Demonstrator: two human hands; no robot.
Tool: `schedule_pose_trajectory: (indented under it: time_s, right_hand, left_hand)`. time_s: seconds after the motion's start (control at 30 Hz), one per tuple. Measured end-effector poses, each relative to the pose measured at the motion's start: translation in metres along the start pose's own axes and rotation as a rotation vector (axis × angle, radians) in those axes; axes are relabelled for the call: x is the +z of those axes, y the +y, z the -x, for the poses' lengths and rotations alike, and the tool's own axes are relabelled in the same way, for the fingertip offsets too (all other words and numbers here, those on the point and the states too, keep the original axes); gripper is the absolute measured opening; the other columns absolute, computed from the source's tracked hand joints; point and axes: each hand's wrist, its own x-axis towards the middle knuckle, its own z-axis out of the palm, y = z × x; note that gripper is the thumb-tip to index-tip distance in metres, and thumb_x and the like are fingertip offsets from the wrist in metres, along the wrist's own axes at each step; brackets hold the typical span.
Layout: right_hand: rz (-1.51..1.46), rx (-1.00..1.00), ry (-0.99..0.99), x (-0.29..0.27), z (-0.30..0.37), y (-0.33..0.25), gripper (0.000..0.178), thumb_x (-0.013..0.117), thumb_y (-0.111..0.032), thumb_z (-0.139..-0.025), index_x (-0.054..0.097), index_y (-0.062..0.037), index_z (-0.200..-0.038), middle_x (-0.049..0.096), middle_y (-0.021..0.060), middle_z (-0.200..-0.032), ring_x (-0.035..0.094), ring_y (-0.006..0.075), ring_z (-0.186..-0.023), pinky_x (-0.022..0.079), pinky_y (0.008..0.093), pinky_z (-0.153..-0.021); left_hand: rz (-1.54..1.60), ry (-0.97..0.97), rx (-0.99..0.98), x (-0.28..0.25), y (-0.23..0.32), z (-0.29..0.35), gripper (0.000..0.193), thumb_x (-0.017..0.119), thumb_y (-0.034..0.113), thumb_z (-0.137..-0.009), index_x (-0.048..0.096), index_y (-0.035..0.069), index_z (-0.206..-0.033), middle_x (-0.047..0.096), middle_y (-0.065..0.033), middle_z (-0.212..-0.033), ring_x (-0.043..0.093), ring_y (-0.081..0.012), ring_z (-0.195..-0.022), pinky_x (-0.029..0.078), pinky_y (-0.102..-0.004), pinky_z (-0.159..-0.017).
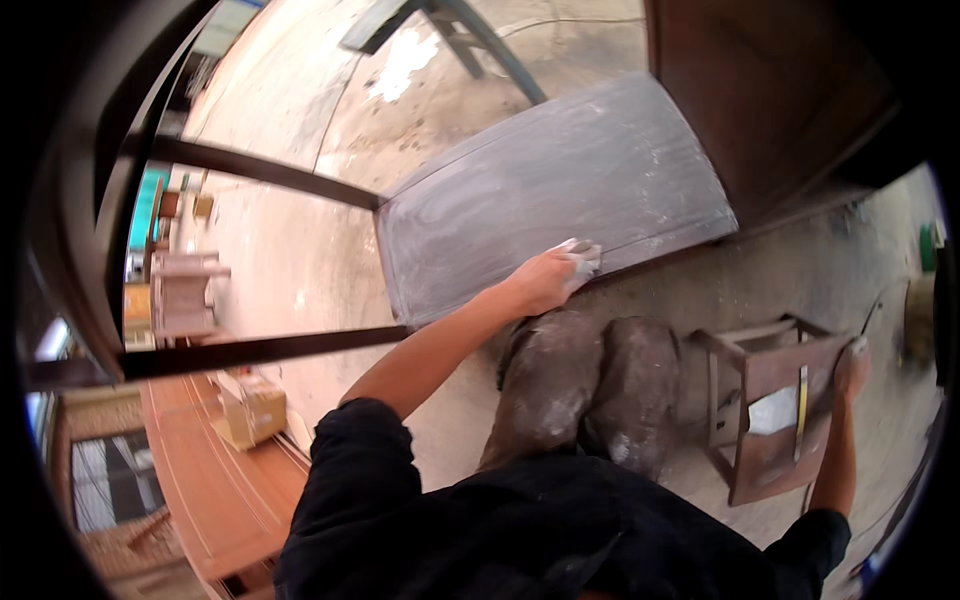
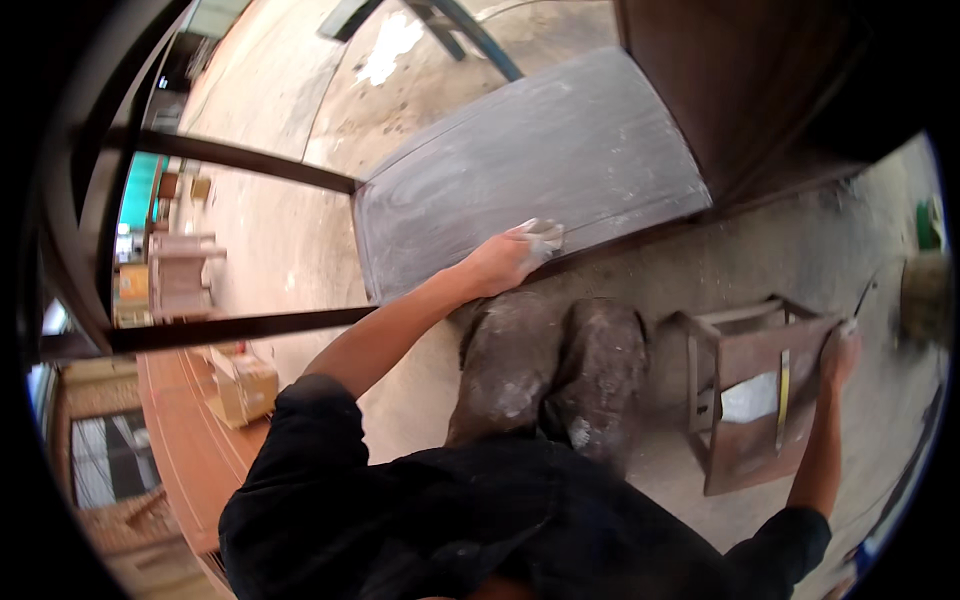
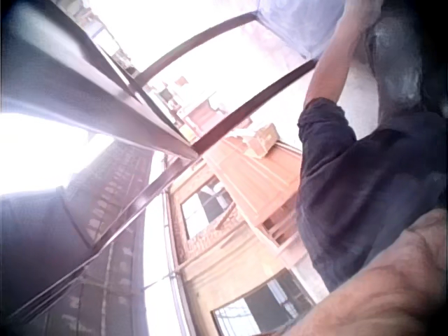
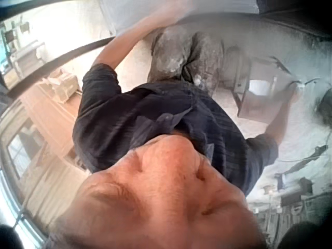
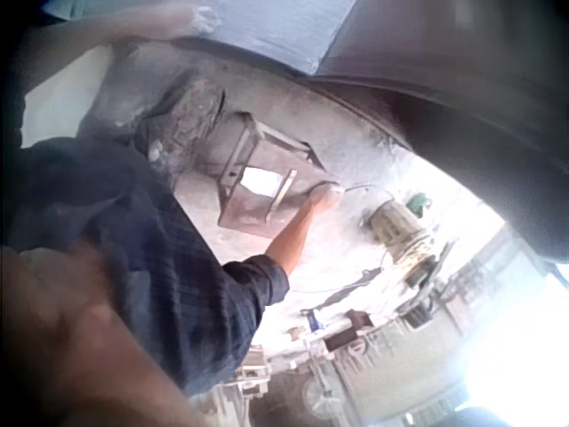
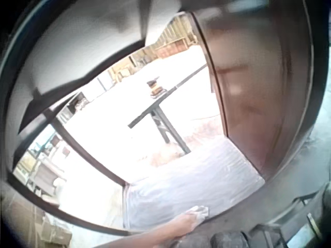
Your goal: The person is sanding a wooden furniture piece, likely a cabinet or drawer, using a sanding block. They systematically rub the surface and edges to smooth the wood, working on different sections of the piece.
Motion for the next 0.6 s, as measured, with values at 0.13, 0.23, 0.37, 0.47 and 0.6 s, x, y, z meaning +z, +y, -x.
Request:
schedule_pose_trajectory:
  time_s: [0.13,0.23,0.37,0.47,0.6]
  right_hand:
    - [0.065,-0.095,0.003,0.011,-0.020,0.022,0.053,0.034,-0.041,-0.102,0.063,0.0035,-0.105,0.065,0.0291,-0.103,0.059,0.0480,-0.098,0.045,0.0522,-0.085]
    - [-0.017,-0.231,0.144,0.026,-0.019,0.020,0.050,0.037,-0.038,-0.101,0.064,0.0034,-0.106,0.065,0.0292,-0.103,0.059,0.0490,-0.101,0.045,0.0545,-0.086]
    - [0.182,-0.314,0.016,0.028,-0.030,0.030,0.047,0.038,-0.036,-0.098,0.064,0.0023,-0.103,0.066,0.0282,-0.101,0.061,0.0480,-0.098,0.045,0.0558,-0.083]
    - [0.269,-0.302,-0.098,0.021,-0.052,0.040,0.050,0.038,-0.038,-0.097,0.062,0.0015,-0.116,0.066,0.0254,-0.111,0.059,0.0448,-0.108,0.045,0.0538,-0.090]
    - [0.428,-0.406,-0.117,-0.007,-0.068,0.017,0.043,0.040,-0.030,-0.097,0.061,0.0006,-0.119,0.065,0.0262,-0.112,0.061,0.0422,-0.108,0.047,0.0495,-0.090]
  left_hand:
    - [0.664,-0.013,-0.716,-0.035,-0.017,0.060,0.041,0.059,0.030,-0.099,0.060,0.000,-0.127,0.065,-0.0116,-0.124,0.063,-0.0224,-0.107,0.050,-0.0354,-0.094]
    - [1.050,0.269,-0.692,-0.045,0.001,0.112,0.043,0.057,0.033,-0.101,0.060,-0.001,-0.126,0.065,-0.0084,-0.119,0.062,-0.0171,-0.101,0.053,-0.0334,-0.085]
    - [1.414,0.415,-0.612,-0.071,0.036,0.157,0.038,0.059,0.024,-0.099,0.057,-0.004,-0.125,0.063,-0.0134,-0.121,0.063,-0.0232,-0.108,0.056,-0.0391,-0.091]
    - [1.595,0.467,-0.493,-0.069,0.031,0.185,0.035,0.059,0.013,-0.097,0.055,-0.005,-0.126,0.062,-0.0152,-0.123,0.061,-0.0253,-0.115,0.056,-0.0431,-0.097]
    - [1.466,0.492,-0.469,-0.058,0.014,0.201,0.030,0.062,0.005,-0.090,0.060,-0.005,-0.119,0.065,-0.0136,-0.115,0.065,-0.0240,-0.105,0.059,-0.0395,-0.087]
